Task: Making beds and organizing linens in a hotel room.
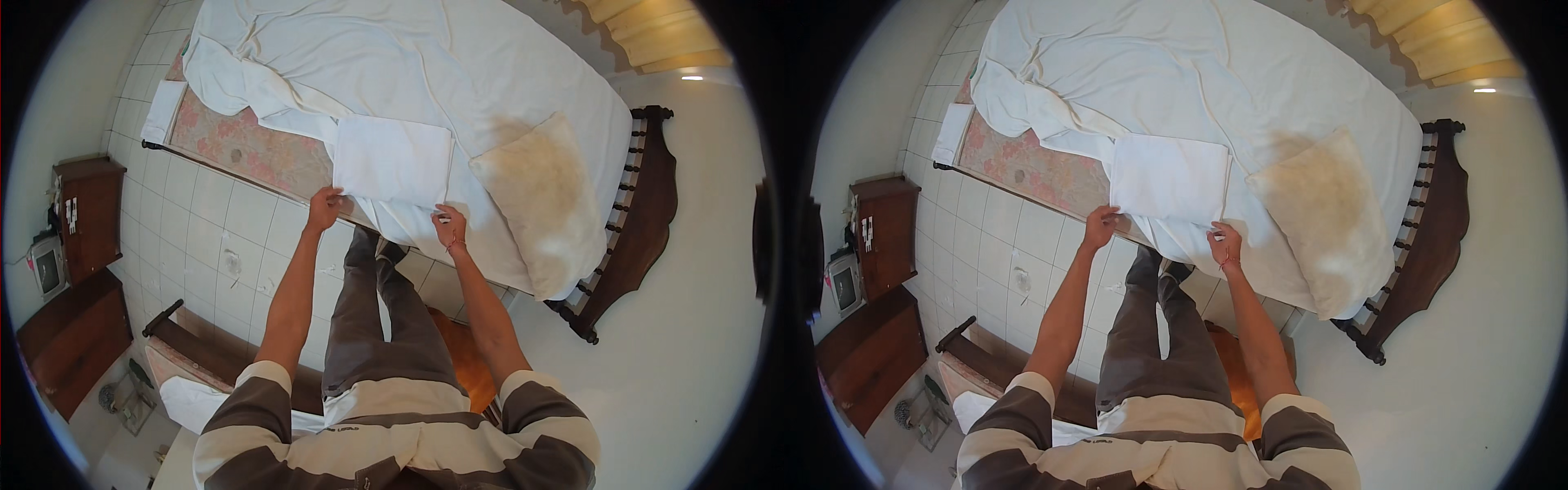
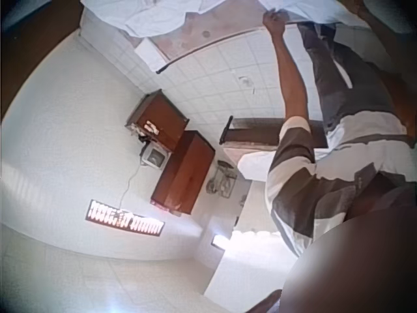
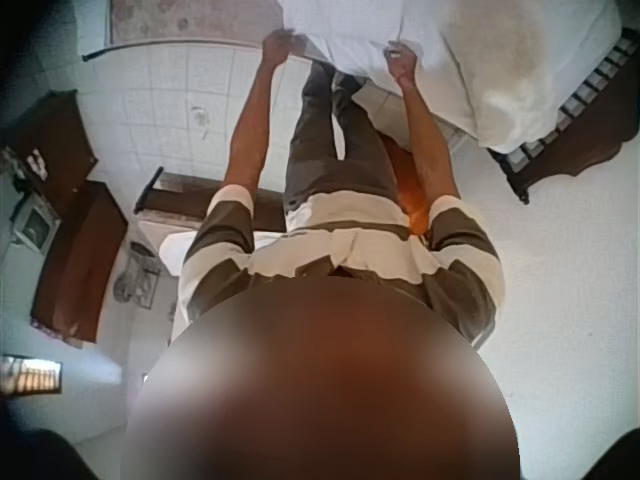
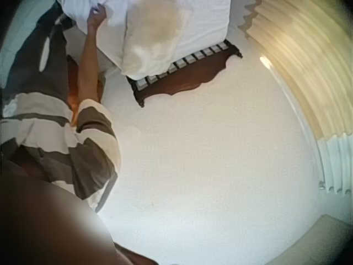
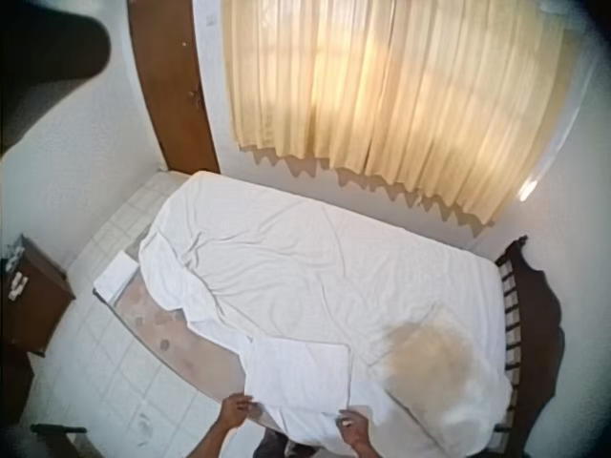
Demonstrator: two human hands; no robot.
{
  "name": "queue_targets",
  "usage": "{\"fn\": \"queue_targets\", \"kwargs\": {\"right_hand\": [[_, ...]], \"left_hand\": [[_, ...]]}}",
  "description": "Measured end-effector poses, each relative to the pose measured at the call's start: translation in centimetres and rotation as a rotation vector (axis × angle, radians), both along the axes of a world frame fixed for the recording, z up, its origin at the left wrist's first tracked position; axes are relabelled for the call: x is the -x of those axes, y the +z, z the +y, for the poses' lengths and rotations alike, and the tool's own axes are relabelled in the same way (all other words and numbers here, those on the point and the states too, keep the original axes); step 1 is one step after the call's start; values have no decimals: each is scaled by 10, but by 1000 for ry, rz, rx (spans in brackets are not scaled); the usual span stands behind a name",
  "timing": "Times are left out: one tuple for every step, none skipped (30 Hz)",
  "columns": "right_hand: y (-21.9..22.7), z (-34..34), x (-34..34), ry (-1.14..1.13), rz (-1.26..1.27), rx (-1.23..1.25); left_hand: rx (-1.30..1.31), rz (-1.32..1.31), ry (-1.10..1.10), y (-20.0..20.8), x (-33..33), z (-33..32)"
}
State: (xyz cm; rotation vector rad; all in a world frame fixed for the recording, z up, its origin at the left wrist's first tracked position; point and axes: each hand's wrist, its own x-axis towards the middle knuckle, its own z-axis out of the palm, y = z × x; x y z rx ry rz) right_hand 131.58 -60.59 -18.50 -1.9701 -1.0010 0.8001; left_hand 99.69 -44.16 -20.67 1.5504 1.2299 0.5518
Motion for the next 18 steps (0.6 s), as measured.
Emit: {"fn": "queue_targets", "kwargs": {"right_hand": [[-11, -6, 4, -74, 76, 100], [-19, -10, 6, -190, 159, 274], [-24, -11, 7, -146, 155, 199], [-28, -10, 7, -255, 229, 179], [-30, -8, 7, -381, 333, 182], [-32, -5, 4, -363, 305, 153], [-34, -2, 1, -355, 250, 240], [-36, 1, -3, -380, 214, 348], [-38, 3, -6, -342, 194, 321], [-40, 5, -9, -308, 143, 397], [-42, 7, -12, -306, 92, 512], [-43, 9, -15, -265, 86, 462], [-42, 9, -17, -260, 167, 494], [-41, 10, -18, -279, 256, 585], [-38, 11, -19, -237, 245, 522], [-32, 11, -20, -256, 350, 541], [-26, 13, -19, -298, 452, 583], [-17, 15, -18, -247, 451, 556]], "left_hand": [[-74, -38, -20, -9, 2, -4], [1, -28, 36, -15, 2, -7], [119, -18, 108, -16, 2, -8], [75, -13, 95, -15, 2, -7], [133, -24, 160, -13, 1, -5], [189, -38, 225, -10, 0, -1], [184, -39, 226, -8, -2, 2], [166, -1, 305, -8, -4, 5], [173, 34, 390, -9, -7, 7], [145, 33, 389, -12, -9, 8], [161, 44, 473, -15, -12, 9], [197, 43, 581, -20, -14, 9], [171, 48, 570, -24, -16, 10], [226, -37, 662, -26, -18, 11], [370, -111, 754, -27, -18, 13], [275, -126, 773, -25, -17, 15], [530, -205, 656, -20, -14, 19], [777, -252, 543, -12, -11, 23]]}}
